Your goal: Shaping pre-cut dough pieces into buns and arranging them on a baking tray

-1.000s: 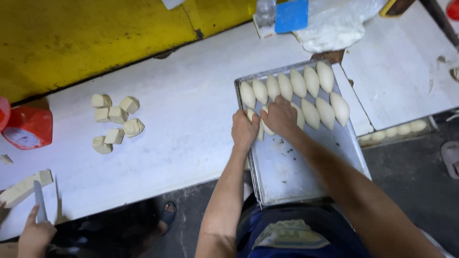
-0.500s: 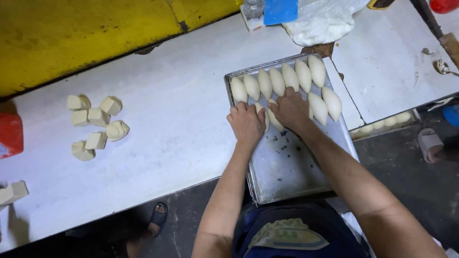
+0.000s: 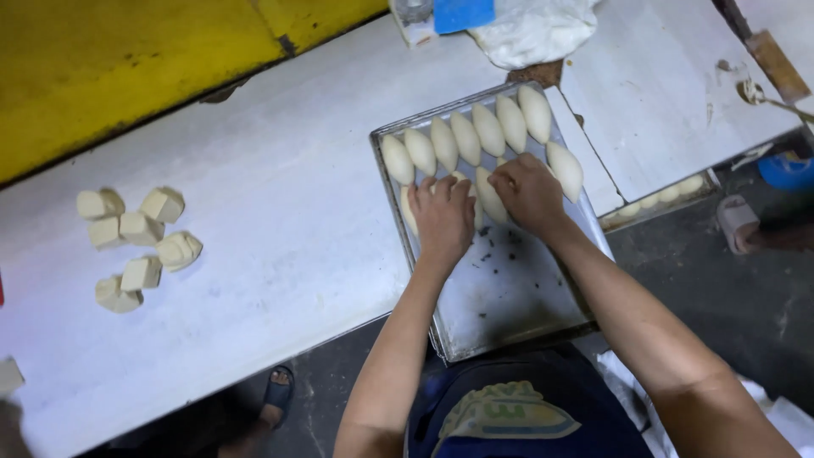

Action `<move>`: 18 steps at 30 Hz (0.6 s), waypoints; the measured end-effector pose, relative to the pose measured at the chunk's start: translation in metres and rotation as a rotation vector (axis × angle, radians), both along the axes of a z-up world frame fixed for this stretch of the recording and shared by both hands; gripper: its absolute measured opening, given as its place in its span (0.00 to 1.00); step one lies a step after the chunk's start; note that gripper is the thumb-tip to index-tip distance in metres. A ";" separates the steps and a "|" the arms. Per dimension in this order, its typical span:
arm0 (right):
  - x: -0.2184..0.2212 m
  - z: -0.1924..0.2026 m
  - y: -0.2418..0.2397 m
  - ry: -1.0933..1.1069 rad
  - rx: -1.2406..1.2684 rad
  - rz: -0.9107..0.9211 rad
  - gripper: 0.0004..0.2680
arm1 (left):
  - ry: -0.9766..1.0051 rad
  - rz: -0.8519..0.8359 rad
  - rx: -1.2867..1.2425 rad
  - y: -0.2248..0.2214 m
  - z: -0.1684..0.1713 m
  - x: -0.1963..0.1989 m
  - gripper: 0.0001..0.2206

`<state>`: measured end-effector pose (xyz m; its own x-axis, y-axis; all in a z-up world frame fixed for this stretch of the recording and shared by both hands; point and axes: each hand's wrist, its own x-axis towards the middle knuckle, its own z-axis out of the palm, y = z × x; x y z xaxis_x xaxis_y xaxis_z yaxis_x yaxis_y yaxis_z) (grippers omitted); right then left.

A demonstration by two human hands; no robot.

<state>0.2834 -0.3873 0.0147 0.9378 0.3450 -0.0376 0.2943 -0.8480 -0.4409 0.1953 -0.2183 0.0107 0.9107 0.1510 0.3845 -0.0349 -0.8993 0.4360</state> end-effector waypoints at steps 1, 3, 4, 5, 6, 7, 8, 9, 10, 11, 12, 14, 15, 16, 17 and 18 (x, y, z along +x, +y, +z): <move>-0.001 0.009 -0.012 0.008 0.004 -0.021 0.10 | 0.008 -0.021 0.004 -0.002 0.010 -0.002 0.13; -0.005 0.028 -0.036 -0.111 0.022 -0.105 0.10 | 0.032 -0.085 0.030 -0.007 0.027 -0.010 0.21; -0.004 0.032 -0.040 -0.106 0.022 -0.102 0.10 | 0.037 -0.082 0.031 -0.014 0.029 -0.005 0.21; -0.004 0.036 -0.043 -0.080 -0.011 -0.096 0.10 | 0.162 -0.147 0.034 -0.021 0.032 -0.002 0.28; -0.006 0.038 -0.043 -0.052 -0.037 -0.089 0.10 | 0.289 -0.209 0.044 -0.025 0.033 -0.001 0.36; -0.006 0.028 -0.037 -0.046 -0.029 -0.084 0.10 | 0.297 -0.203 0.050 -0.022 0.029 -0.004 0.36; -0.004 0.021 -0.035 -0.081 -0.069 -0.042 0.10 | 0.318 -0.198 0.020 -0.024 0.025 -0.003 0.36; 0.000 0.014 -0.034 -0.117 -0.109 0.000 0.10 | 0.338 -0.193 -0.010 -0.026 0.022 -0.002 0.36; -0.003 0.015 -0.036 -0.116 -0.108 -0.021 0.10 | 0.338 -0.214 -0.004 -0.028 0.020 -0.003 0.36; -0.006 0.017 -0.037 -0.087 -0.069 -0.021 0.09 | 0.344 -0.199 0.023 -0.029 0.018 -0.004 0.37; -0.004 0.021 -0.038 -0.069 -0.033 -0.016 0.08 | 0.338 -0.179 0.047 -0.030 0.017 -0.001 0.37; -0.009 0.036 -0.060 -0.091 -0.015 -0.098 0.09 | 0.307 -0.203 0.010 -0.037 0.037 0.001 0.40; -0.012 0.044 -0.070 -0.101 0.004 -0.165 0.10 | 0.287 -0.211 -0.030 -0.040 0.046 -0.002 0.43; -0.009 0.042 -0.075 -0.097 0.000 -0.154 0.10 | 0.291 -0.202 -0.037 -0.047 0.048 0.004 0.43; -0.006 0.040 -0.079 -0.090 0.012 -0.192 0.12 | 0.251 -0.219 -0.092 -0.053 0.049 0.010 0.39; 0.000 0.039 -0.082 -0.094 0.030 -0.238 0.15 | 0.200 -0.244 -0.140 -0.057 0.051 0.019 0.35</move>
<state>0.2837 -0.4696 0.0537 0.9916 0.1137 0.0610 0.1289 -0.8852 -0.4470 0.2147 -0.2753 0.0620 0.9818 -0.0422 0.1852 -0.1430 -0.8061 0.5742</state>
